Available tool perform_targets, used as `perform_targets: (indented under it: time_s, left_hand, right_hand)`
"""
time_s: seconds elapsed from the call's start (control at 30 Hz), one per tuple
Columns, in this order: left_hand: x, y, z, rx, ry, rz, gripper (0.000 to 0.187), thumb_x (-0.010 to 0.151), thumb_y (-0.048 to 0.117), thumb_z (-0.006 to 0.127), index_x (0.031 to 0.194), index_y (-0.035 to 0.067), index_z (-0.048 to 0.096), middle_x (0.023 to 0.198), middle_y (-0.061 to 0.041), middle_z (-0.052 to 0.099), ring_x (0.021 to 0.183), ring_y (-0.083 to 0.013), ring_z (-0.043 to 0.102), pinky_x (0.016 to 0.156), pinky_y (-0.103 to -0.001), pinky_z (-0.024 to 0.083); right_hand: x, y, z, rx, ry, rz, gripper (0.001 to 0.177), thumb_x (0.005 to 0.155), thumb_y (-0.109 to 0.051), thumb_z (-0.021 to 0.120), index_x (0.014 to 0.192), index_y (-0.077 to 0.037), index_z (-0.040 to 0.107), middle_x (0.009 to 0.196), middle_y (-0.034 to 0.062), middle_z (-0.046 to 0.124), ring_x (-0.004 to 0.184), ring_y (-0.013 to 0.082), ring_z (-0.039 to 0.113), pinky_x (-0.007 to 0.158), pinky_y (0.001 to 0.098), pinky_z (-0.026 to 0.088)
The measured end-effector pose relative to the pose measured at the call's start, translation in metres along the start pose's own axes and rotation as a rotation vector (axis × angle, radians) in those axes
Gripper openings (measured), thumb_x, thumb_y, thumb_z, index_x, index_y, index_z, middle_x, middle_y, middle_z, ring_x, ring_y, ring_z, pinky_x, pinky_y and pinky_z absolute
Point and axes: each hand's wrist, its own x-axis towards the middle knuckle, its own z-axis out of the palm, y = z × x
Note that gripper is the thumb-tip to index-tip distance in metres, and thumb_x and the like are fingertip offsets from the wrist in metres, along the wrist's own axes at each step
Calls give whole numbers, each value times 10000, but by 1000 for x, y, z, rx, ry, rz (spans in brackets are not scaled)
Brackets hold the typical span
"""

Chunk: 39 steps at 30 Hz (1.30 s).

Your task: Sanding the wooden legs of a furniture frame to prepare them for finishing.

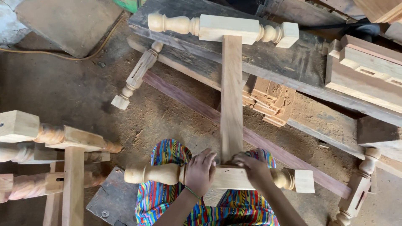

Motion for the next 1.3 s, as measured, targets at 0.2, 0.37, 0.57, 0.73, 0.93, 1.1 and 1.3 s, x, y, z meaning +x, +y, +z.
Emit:
perform_targets:
  time_s: [0.2,0.37,0.57,0.73,0.93,1.1,1.3]
  left_hand:
    - [27,14,53,209,-429,-118,582,1031,256,518,1505,-30,339,1507,-214,451,1284,-364,566,1109,-521,404]
    - [54,24,71,131,-559,-431,751,1011,224,480,1571,-90,90,1613,-291,286,1300,-402,547,1064,-481,468]
    - [76,-17,142,-114,-186,-466,775,960,147,574,1478,-166,91,1442,-442,338,1225,-552,515,1006,-503,499]
    - [144,24,89,-271,-142,-785,539,988,273,573,1346,-63,351,1206,-323,585,1073,-482,651,904,-503,567]
    - [168,-42,129,-425,-54,-731,425,1055,293,526,1315,-35,457,1169,-276,663,1058,-420,689,919,-527,554]
    - [162,-21,101,-136,104,-279,539,985,268,624,1430,9,464,1379,-264,547,1253,-430,560,1057,-519,477]
    - [106,39,64,-40,-386,474,583,841,322,790,1335,102,573,1291,-144,636,1234,-320,604,1163,-498,410]
  right_hand:
    - [-33,39,33,138,508,323,279,971,-44,597,1231,-117,669,1148,91,768,1027,274,759,945,432,543]
    - [-35,49,47,94,577,192,295,956,-22,619,1241,-87,657,1178,156,742,1063,326,729,887,409,591]
    - [-36,53,52,-48,549,143,410,852,-74,693,1258,-115,649,1150,148,740,1092,398,688,946,467,550]
    - [-36,58,60,-18,589,148,390,857,-73,680,1245,-111,660,1145,123,754,1076,378,703,954,453,559]
    - [-33,49,56,56,611,200,298,904,-92,670,1201,-111,684,1122,120,758,997,316,736,860,402,586]
    - [-39,60,59,150,625,199,306,907,-75,672,1213,-74,677,1114,124,763,993,278,736,859,367,578]
    - [-54,102,103,529,708,252,332,969,-60,636,1294,-11,597,1061,94,720,934,176,679,828,285,559]
